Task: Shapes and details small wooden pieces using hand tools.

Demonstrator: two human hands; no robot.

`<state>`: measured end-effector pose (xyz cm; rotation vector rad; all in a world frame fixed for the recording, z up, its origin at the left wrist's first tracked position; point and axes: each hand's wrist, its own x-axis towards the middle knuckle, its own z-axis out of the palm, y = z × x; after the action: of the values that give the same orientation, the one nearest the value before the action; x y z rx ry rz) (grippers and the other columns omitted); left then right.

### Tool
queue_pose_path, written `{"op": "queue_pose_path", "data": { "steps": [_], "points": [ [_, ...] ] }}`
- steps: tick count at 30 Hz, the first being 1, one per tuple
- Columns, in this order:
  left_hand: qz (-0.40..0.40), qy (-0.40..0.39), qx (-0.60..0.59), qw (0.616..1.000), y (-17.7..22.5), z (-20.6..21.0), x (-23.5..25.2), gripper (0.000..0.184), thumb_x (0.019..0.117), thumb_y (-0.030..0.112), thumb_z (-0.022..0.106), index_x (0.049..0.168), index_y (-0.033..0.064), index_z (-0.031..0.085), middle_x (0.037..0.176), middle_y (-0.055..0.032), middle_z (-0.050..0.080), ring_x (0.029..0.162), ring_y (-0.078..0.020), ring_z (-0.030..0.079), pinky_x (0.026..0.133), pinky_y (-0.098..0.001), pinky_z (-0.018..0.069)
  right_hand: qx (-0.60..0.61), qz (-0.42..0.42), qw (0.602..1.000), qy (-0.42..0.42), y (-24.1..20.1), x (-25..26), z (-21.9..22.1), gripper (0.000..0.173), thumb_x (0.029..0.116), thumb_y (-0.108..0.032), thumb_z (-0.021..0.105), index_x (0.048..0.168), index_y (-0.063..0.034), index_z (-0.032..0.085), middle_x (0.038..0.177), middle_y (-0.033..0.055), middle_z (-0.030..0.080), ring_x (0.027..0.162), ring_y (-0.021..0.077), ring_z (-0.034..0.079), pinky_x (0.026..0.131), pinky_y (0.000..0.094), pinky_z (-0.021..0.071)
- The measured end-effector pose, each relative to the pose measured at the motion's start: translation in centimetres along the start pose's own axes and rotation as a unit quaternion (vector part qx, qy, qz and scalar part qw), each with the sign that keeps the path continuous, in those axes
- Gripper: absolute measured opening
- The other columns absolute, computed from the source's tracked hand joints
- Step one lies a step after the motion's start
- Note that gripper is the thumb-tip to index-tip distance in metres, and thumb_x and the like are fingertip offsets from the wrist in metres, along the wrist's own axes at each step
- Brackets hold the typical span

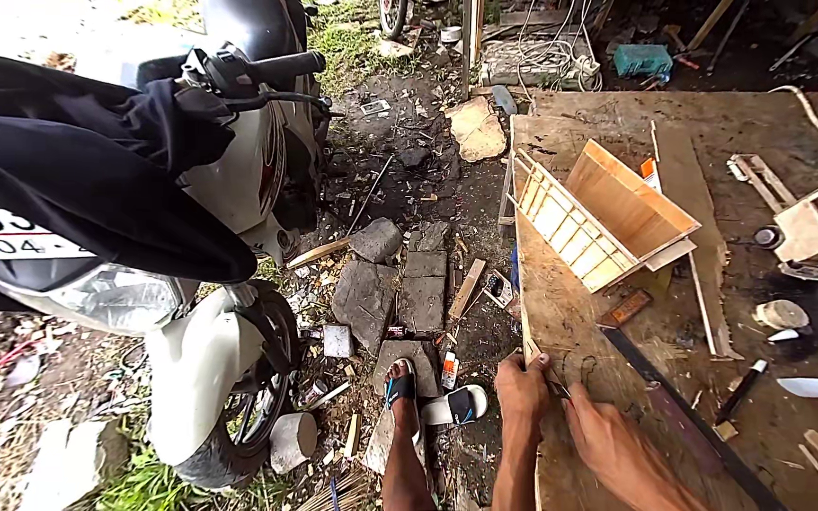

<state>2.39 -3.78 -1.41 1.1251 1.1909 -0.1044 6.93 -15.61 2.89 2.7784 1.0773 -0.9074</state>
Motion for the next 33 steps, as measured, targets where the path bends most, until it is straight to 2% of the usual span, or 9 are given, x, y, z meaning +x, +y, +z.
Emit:
{"op": "queue_pose_path", "data": {
  "steps": [3,6,8,12,27,31,33],
  "points": [
    [-0.007,-0.001,0.021,1.000,0.2,0.1,-0.2,0.028,0.1019,0.029,0.064,0.108,0.0021,0.067,0.096,-0.0119,0.068,0.089,-0.0224,0.066,0.083,-0.0434,0.0525,-0.041,0.045,0.995,-0.073,-1.4,0.1,-1.4,0.038,0.1109,-0.024,0.039,0.137,0.0002,0.053,0.094,0.0223,0.072,0.095,0.0417,0.073,0.084,0.0532,0.0564],
    [-0.028,-0.008,0.077,0.997,0.8,0.3,-0.7,0.035,0.1053,0.033,0.057,0.120,0.0017,0.064,0.110,-0.0172,0.069,0.104,-0.0292,0.067,0.092,-0.0498,0.0523,-0.084,0.066,0.983,-0.151,-2.6,0.6,-3.2,0.037,0.1104,-0.020,0.037,0.141,-0.0010,0.047,0.108,0.0230,0.071,0.106,0.0407,0.070,0.090,0.0524,0.0548],
    [-0.031,-0.007,0.102,0.994,1.2,0.4,-0.9,0.039,0.1065,0.035,0.054,0.124,0.0009,0.062,0.116,-0.0193,0.068,0.110,-0.0316,0.066,0.096,-0.0514,0.0512,-0.098,0.062,0.978,-0.174,-3.0,0.8,-3.9,0.038,0.1098,-0.018,0.039,0.143,-0.0005,0.045,0.112,0.0242,0.069,0.109,0.0409,0.069,0.093,0.0526,0.0541],
    [-0.033,0.009,0.136,0.990,1.4,0.8,-1.2,0.041,0.1067,0.036,0.053,0.126,0.0006,0.061,0.120,-0.0198,0.067,0.114,-0.0321,0.066,0.097,-0.0507,0.0514,-0.107,0.052,0.975,-0.190,-3.1,0.9,-4.3,0.039,0.1072,-0.013,0.043,0.144,0.0003,0.044,0.113,0.0250,0.069,0.110,0.0416,0.069,0.093,0.0527,0.0543],
    [-0.031,0.022,0.148,0.988,1.6,0.9,-1.4,0.040,0.1062,0.035,0.054,0.122,-0.0006,0.063,0.120,-0.0203,0.067,0.114,-0.0322,0.066,0.097,-0.0499,0.0514,-0.085,0.049,0.978,-0.185,-2.0,0.2,-3.4,0.044,0.1057,-0.015,0.048,0.146,0.0019,0.042,0.111,0.0259,0.069,0.108,0.0434,0.069,0.092,0.0544,0.0548],
    [-0.023,-0.009,0.146,0.989,1.6,0.2,-1.1,0.042,0.1066,0.036,0.054,0.121,-0.0018,0.064,0.118,-0.0212,0.067,0.112,-0.0325,0.066,0.097,-0.0507,0.0510,-0.069,0.037,0.989,-0.124,-0.7,-1.1,-1.7,0.040,0.1084,-0.018,0.042,0.142,0.0019,0.048,0.100,0.0250,0.072,0.097,0.0443,0.072,0.085,0.0560,0.0558],
    [-0.006,-0.036,0.130,0.991,1.1,-0.6,-0.3,0.042,0.1052,0.038,0.057,0.115,-0.0020,0.067,0.111,-0.0201,0.069,0.104,-0.0308,0.067,0.093,-0.0505,0.0514,-0.044,0.032,0.996,-0.071,-0.1,-1.8,-0.9,0.041,0.1097,-0.022,0.040,0.140,0.0032,0.051,0.092,0.0248,0.072,0.091,0.0448,0.073,0.081,0.0567,0.0561]
  ]
}}
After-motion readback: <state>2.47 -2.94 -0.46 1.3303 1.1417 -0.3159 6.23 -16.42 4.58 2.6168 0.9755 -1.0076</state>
